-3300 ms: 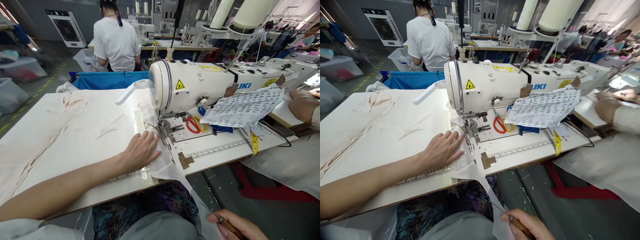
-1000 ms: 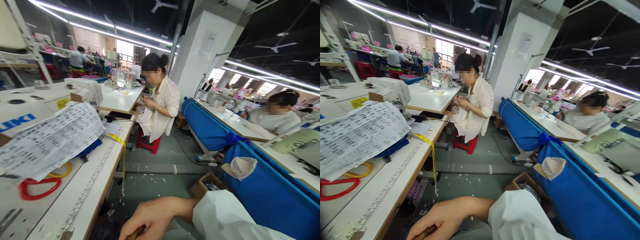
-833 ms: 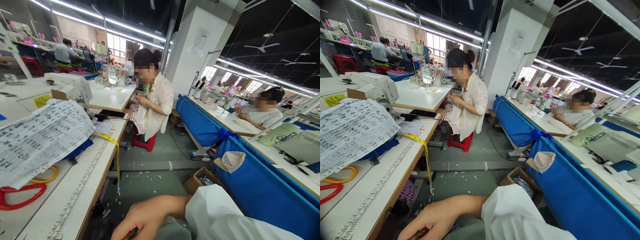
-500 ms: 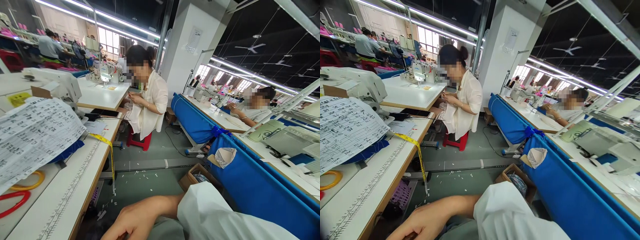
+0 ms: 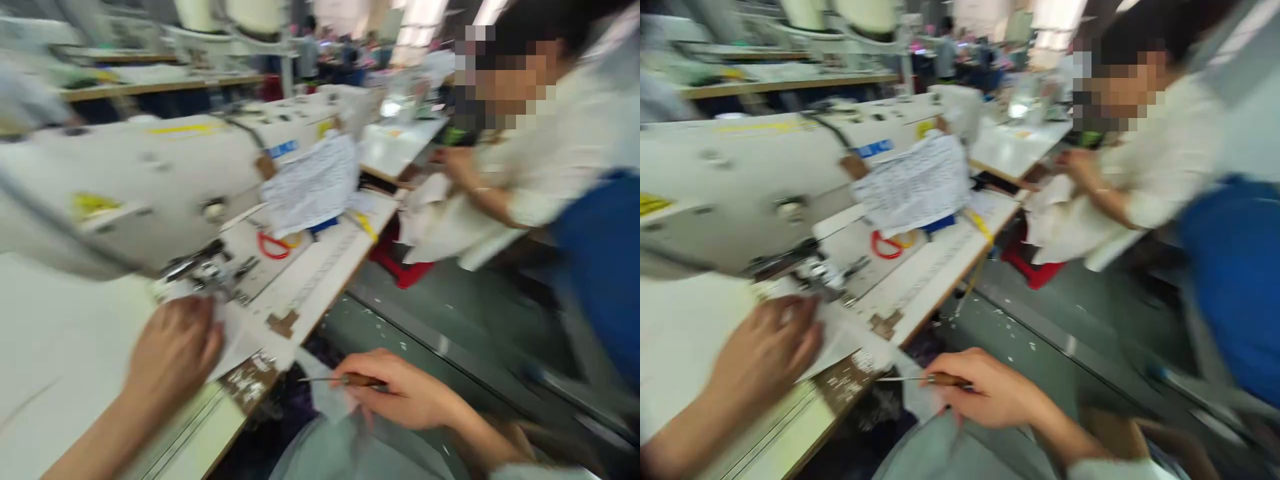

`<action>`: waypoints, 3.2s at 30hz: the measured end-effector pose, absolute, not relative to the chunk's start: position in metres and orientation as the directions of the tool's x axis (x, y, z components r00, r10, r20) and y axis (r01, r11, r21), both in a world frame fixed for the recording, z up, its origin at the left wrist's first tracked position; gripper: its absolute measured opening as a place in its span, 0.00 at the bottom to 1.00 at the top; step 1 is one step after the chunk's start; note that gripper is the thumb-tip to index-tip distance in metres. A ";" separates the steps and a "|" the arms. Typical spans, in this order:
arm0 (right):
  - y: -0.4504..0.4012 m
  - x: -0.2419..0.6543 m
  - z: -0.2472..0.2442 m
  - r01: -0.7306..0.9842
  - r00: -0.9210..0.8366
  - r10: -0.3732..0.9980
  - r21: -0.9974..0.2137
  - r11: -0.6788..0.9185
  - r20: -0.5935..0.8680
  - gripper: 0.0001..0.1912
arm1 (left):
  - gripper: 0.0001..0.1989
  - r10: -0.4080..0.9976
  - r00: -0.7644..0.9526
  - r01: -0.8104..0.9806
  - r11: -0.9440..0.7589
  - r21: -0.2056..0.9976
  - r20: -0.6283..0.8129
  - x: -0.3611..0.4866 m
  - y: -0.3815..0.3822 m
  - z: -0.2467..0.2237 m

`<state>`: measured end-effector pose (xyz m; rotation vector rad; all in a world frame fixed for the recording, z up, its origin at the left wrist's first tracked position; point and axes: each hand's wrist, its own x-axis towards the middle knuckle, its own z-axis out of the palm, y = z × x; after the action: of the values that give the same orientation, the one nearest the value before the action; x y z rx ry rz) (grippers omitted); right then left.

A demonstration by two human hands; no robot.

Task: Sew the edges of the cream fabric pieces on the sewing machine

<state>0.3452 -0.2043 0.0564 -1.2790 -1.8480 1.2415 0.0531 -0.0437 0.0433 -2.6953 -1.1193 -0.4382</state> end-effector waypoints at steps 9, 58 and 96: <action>-0.201 0.342 0.044 0.380 -0.341 0.918 -0.923 -0.060 -0.200 0.15 | 0.23 0.785 0.587 0.809 -0.574 -0.124 0.199 0.045 -0.049 0.040; -0.177 0.249 0.021 -0.405 -0.394 0.819 -0.721 -0.562 -0.417 0.23 | 0.19 0.746 0.588 0.808 -0.560 -0.182 0.312 0.041 -0.046 0.038; -0.156 0.250 0.045 -0.112 -0.247 0.899 -0.911 -0.398 -0.362 0.22 | 0.21 0.799 0.572 0.819 -0.571 -0.064 0.187 0.046 -0.051 0.043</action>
<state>0.2504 -0.1562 0.0454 -1.2507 -1.0335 1.7397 0.0455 -0.0509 0.0429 -2.6553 -1.3756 -0.2065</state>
